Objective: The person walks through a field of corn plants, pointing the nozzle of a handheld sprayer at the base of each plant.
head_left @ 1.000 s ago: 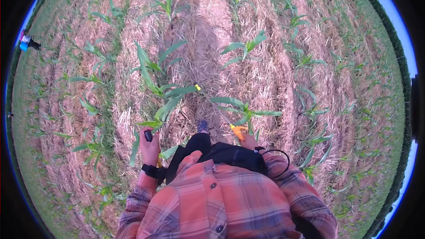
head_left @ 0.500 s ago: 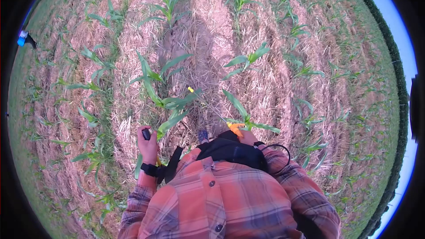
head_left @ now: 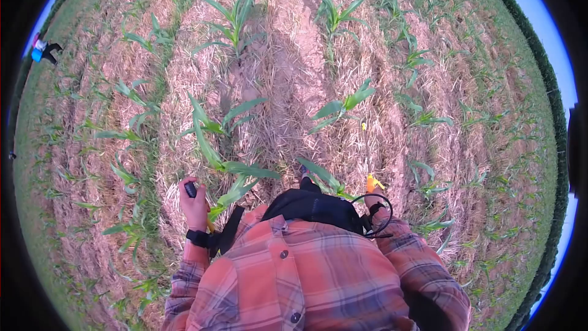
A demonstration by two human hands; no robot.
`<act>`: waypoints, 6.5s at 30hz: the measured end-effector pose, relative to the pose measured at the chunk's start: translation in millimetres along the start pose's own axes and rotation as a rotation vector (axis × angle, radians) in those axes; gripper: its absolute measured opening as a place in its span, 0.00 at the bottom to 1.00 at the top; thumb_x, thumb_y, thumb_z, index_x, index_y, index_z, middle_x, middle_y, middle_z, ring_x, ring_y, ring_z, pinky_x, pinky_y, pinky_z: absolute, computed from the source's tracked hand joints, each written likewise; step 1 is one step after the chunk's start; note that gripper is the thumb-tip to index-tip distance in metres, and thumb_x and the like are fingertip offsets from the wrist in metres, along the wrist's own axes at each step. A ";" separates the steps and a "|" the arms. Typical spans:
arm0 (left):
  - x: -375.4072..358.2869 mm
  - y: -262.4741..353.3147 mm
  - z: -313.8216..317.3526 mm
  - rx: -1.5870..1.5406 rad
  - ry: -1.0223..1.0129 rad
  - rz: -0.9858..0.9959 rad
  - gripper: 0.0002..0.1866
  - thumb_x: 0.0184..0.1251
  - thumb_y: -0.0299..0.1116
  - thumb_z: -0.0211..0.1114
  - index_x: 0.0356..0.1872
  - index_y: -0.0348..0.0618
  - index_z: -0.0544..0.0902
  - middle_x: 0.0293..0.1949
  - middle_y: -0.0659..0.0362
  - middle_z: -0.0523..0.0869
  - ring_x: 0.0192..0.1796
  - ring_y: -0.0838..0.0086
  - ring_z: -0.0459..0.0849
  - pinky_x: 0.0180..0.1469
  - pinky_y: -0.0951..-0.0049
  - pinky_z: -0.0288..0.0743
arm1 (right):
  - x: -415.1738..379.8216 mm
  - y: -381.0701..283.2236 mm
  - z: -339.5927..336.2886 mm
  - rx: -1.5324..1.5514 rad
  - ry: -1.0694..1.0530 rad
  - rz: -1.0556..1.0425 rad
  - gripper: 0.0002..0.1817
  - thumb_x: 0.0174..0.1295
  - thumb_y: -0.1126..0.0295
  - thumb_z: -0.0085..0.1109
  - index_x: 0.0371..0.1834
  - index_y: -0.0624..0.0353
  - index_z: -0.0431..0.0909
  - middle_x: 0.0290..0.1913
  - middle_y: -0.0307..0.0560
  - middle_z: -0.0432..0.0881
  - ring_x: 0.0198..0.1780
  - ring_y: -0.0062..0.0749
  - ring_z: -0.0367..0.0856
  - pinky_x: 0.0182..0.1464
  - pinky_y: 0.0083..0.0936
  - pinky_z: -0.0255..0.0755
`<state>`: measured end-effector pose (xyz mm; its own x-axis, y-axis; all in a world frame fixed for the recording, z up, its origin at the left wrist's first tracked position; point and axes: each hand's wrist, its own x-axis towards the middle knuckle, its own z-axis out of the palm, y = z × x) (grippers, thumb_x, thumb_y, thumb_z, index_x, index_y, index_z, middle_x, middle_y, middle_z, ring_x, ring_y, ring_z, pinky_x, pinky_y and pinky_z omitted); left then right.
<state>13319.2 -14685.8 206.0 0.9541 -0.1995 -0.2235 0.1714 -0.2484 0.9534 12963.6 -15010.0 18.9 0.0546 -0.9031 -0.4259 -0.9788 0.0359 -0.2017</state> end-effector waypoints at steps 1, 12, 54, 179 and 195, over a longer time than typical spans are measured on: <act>3.9 1.0 5.3 0.006 0.006 0.003 0.10 0.56 0.24 0.54 0.38 0.47 0.67 0.12 0.68 0.64 0.08 0.85 0.60 0.08 0.84 0.54 | 4.5 -3.3 -0.3 -0.014 -0.024 -0.018 0.16 0.48 0.63 0.51 0.34 0.64 0.74 0.33 0.62 0.77 0.39 0.53 0.75 0.41 0.41 0.69; 41.0 32.3 75.1 0.032 -0.022 0.010 0.10 0.55 0.24 0.55 0.37 0.48 0.68 0.14 0.68 0.63 0.10 0.86 0.62 0.09 0.84 0.55 | 60.3 -92.2 23.7 0.040 -0.394 -0.574 0.16 0.48 0.59 0.51 0.36 0.58 0.74 0.32 0.56 0.77 0.37 0.51 0.75 0.38 0.40 0.68; 269.6 87.8 226.3 -0.063 -0.082 -0.031 0.10 0.55 0.24 0.56 0.36 0.49 0.69 0.15 0.68 0.64 0.09 0.86 0.61 0.08 0.84 0.54 | 293.3 -211.6 -13.1 0.120 0.017 -0.362 0.13 0.47 0.63 0.54 0.31 0.62 0.76 0.22 0.53 0.78 0.21 0.42 0.77 0.24 0.35 0.69; 863.0 270.4 673.3 0.441 0.120 0.178 0.12 0.52 0.26 0.58 0.39 0.43 0.71 0.23 0.63 0.69 0.23 0.80 0.63 0.26 0.76 0.62 | 842.3 -780.5 -190.8 0.145 -0.157 -0.453 0.12 0.48 0.64 0.52 0.31 0.60 0.73 0.30 0.57 0.77 0.36 0.51 0.75 0.37 0.39 0.68; 913.1 345.8 699.2 0.314 0.075 0.247 0.12 0.55 0.21 0.54 0.41 0.43 0.70 0.22 0.66 0.67 0.21 0.85 0.64 0.21 0.84 0.58 | 909.8 -776.8 -220.6 0.112 0.161 0.036 0.16 0.48 0.61 0.52 0.32 0.66 0.73 0.31 0.63 0.77 0.36 0.56 0.75 0.39 0.42 0.69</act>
<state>14077.8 -15616.6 189.8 0.9744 -0.2227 0.0313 -0.1379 -0.4818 0.8654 13730.1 -15954.0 -17.3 -0.0215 -0.9569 -0.2898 -0.9508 0.1091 -0.2899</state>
